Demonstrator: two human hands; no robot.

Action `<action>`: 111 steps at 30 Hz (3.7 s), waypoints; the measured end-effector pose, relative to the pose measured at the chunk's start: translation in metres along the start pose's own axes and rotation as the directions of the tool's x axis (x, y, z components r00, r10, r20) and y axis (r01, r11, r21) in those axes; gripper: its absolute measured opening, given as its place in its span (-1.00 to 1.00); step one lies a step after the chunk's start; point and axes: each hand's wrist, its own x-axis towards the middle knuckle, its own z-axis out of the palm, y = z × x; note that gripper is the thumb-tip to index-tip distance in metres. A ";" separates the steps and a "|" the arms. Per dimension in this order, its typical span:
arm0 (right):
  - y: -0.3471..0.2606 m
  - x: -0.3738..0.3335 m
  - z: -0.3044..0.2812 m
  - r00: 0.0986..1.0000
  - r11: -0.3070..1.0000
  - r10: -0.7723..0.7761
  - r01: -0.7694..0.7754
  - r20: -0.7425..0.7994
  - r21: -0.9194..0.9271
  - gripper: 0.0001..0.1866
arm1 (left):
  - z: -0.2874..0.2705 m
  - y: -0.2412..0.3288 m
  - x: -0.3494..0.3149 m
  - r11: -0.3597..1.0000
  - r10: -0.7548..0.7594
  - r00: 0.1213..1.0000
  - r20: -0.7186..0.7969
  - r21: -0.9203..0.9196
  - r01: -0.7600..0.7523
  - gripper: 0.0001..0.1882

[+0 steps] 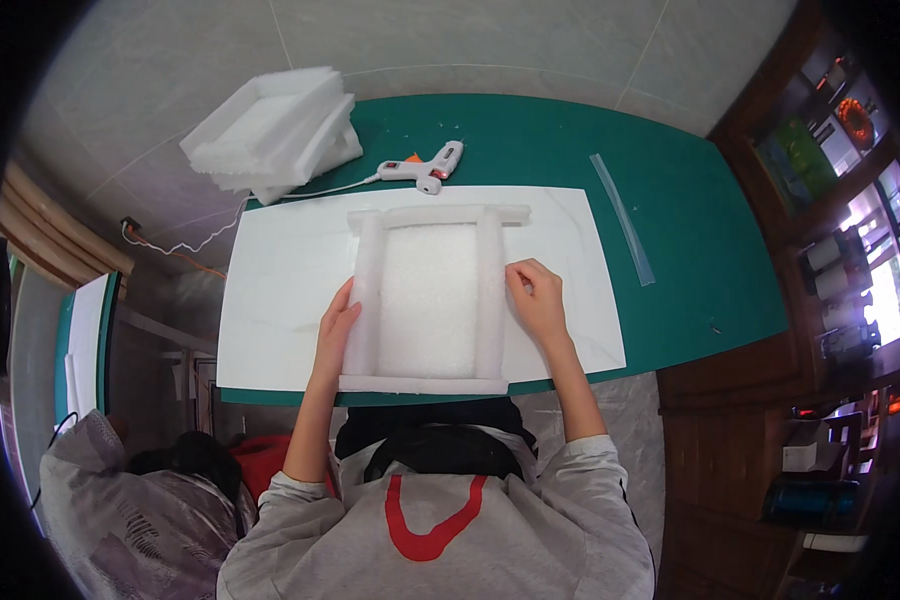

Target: Assembling foam packaging components using a hot glue gun.

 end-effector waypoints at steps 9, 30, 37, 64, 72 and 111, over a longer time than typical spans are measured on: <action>-0.011 0.002 -0.001 0.996 0.994 -0.077 0.072 -0.048 -0.086 -0.92 | 0.000 0.001 -0.001 0.997 -0.009 1.000 0.023 -0.078 0.011 -0.49; -0.014 0.000 -0.005 0.991 0.994 -0.105 0.106 0.083 -0.003 -0.71 | 0.000 0.000 -0.002 0.995 0.099 0.994 0.053 0.006 -0.100 -0.31; -0.009 0.000 -0.004 0.977 0.986 -0.049 0.014 0.207 0.167 -0.44 | -0.004 -0.008 0.000 0.996 0.085 0.996 0.024 0.002 -0.085 -0.31; -0.014 0.003 -0.005 0.959 0.987 0.021 -0.066 0.281 0.150 -0.53 | 0.002 0.009 -0.003 0.882 0.461 0.841 -0.282 0.247 -0.401 -0.40; -0.027 0.007 -0.011 0.969 0.981 0.089 -0.125 0.232 0.146 -0.58 | -0.012 0.027 -0.050 0.496 0.826 0.563 0.012 0.459 -0.737 -0.72; -0.011 -0.245 -0.078 0.219 0.603 0.653 -0.730 0.725 -0.323 -0.25 | -0.118 0.208 0.115 -0.618 0.250 0.788 0.563 0.719 -0.317 -0.73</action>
